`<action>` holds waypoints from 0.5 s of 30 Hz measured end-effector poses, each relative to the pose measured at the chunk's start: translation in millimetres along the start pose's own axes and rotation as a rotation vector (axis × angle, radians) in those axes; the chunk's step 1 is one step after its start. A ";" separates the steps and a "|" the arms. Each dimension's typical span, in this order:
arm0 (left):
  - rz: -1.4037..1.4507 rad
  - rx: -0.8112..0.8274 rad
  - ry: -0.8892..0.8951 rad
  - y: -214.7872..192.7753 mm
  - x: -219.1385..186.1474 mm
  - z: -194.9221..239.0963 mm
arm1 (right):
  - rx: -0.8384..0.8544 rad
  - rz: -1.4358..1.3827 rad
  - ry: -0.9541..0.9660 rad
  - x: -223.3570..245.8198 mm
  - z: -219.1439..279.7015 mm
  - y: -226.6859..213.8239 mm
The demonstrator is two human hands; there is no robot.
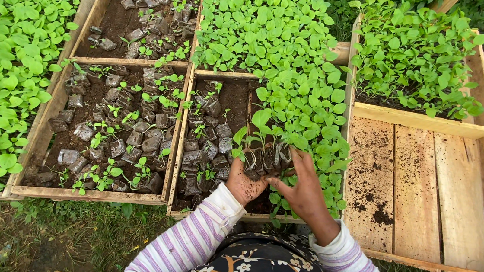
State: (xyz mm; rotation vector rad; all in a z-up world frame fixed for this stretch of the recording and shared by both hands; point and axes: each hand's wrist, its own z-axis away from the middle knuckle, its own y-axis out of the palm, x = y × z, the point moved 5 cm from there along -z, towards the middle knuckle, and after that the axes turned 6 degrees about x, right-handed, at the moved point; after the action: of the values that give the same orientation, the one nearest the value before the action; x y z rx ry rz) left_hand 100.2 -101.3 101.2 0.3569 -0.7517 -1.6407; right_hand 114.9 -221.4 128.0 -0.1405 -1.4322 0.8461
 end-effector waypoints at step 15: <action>-0.141 -0.006 0.046 18.4 118.3 -90.1 | -0.129 0.017 0.163 -61.4 7.7 -97.7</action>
State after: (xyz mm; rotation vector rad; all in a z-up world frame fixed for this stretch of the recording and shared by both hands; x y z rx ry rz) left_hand 143.6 -240.6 67.0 0.4504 -0.7006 -1.7601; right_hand 155.1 -329.7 134.7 -0.3134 -1.3336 0.7386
